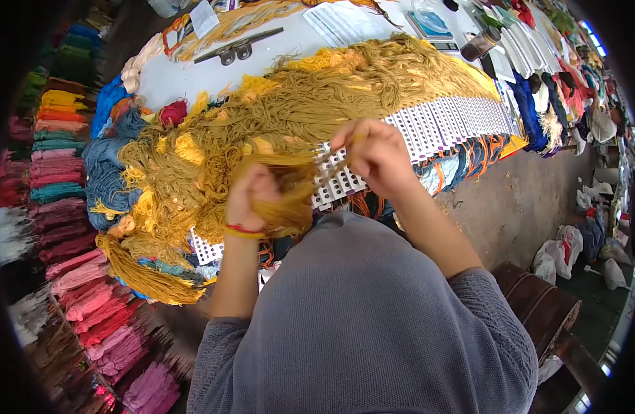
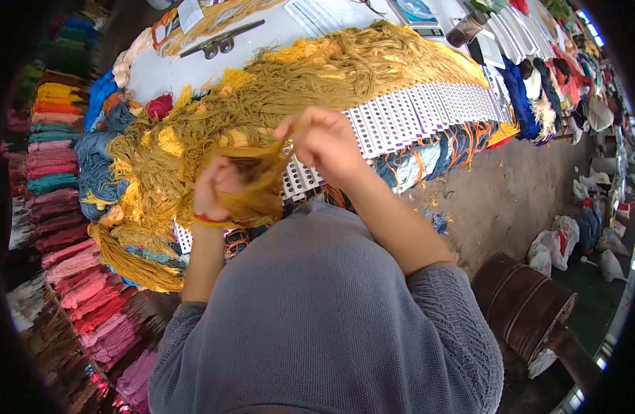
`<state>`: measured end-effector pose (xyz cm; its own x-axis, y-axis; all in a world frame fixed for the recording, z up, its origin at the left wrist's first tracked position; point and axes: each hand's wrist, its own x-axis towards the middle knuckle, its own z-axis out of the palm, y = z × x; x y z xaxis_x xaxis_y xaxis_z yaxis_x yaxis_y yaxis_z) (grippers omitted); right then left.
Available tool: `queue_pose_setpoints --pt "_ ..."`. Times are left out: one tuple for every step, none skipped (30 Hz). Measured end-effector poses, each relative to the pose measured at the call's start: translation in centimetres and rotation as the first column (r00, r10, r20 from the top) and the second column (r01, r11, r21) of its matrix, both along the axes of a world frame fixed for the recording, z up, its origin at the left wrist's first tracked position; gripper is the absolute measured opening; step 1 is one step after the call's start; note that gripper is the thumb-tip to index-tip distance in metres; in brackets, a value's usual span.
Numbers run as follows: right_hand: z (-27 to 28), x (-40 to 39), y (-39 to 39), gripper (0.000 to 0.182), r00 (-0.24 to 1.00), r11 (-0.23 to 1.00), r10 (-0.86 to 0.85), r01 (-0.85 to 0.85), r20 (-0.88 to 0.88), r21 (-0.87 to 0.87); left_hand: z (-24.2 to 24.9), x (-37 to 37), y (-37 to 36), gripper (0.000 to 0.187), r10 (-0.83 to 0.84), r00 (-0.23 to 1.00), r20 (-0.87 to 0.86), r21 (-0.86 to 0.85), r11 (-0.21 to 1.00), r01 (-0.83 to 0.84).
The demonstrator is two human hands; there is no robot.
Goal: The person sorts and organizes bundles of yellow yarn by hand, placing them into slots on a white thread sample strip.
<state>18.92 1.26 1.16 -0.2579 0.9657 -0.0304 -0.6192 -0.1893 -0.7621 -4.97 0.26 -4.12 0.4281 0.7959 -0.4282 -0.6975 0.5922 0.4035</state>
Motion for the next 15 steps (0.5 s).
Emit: queue_pose_setpoints --pt "-0.2 0.5 0.9 0.011 0.975 0.994 -0.013 -0.012 -0.224 -0.108 -1.5 -2.7 0.5 0.016 0.07 0.994 0.079 0.017 0.997 -0.071" --pt "-0.7 1.6 1.9 0.013 0.951 0.979 -0.049 -0.015 -0.304 -0.204 -2.7 -5.8 1.2 0.016 0.137 0.978 0.159 0.028 0.989 -0.143" --pt "-1.4 3.3 2.9 0.015 0.921 0.955 -0.09 -0.028 -0.378 -0.294 -3.2 -8.8 1.1 0.017 0.303 0.953 -0.001 0.008 0.953 -0.303" --pt "-2.5 5.0 3.8 0.016 0.931 0.902 -0.194 0.046 -0.309 -0.429 -4.0 -12.5 1.0 0.018 0.355 0.929 -0.106 0.011 0.935 -0.355" --pt "-3.6 7.2 4.6 0.017 0.955 0.899 -0.183 0.067 -0.232 -0.432 -5.5 -17.3 1.0 0.017 0.401 0.908 -0.118 0.015 0.915 -0.402" --pt "-4.7 9.5 5.2 0.02 0.965 0.884 -0.197 0.099 -0.173 -0.458 -6.8 -21.3 1.0 0.017 0.448 0.884 -0.132 0.019 0.893 -0.449" --pt "-5.9 11.9 6.1 0.02 0.943 0.818 -0.329 0.264 -0.039 -0.512 -5.9 -22.8 1.1 0.018 0.538 0.788 -0.299 0.037 0.832 -0.554" --pt "-7.0 14.6 6.5 0.019 0.931 0.822 -0.361 0.297 -0.042 -0.486 -4.3 -24.2 1.2 0.02 0.6 0.657 -0.456 0.074 0.761 -0.644" --pt "-9.0 18.1 6.9 0.017 0.943 0.862 -0.334 0.306 0.001 -0.404 -3.6 -26.4 1.5 0.02 0.616 0.62 -0.486 0.044 0.726 -0.687" --pt "-9.6 21.1 7.7 0.016 0.912 0.777 -0.403 0.385 0.077 -0.498 -2.8 -28.5 2.0 0.02 0.63 0.583 -0.514 0.019 0.688 -0.726" --pt "-10.9 24.7 8.2 0.016 0.9 0.801 -0.396 0.435 0.181 -0.41 -1.6 -29.3 2.8 0.021 0.586 0.399 -0.705 0.194 0.701 -0.686" --pt "-9.8 26.5 8.5 0.019 0.831 0.782 -0.446 0.542 0.332 -0.306 -0.5 -30.1 3.7 0.021 0.532 0.168 -0.83 0.345 0.725 -0.596" --pt "-8.9 29.7 9.5 0.021 0.829 0.791 -0.442 0.54 0.343 -0.286 -0.3 -34.5 4.9 0.022 0.503 0.203 -0.84 0.323 0.765 -0.557" --pt "-8.0 32.5 10.3 0.021 0.812 0.827 -0.421 0.527 0.405 -0.198 0.4 -37.8 6.2 0.022 0.473 0.239 -0.848 0.304 0.803 -0.513" --pt "-6.0 34.4 10.9 0.022 0.772 0.791 -0.486 0.588 0.41 -0.169 3.8 -34.0 7.3 0.019 0.576 0.095 -0.812 0.441 0.711 -0.548"
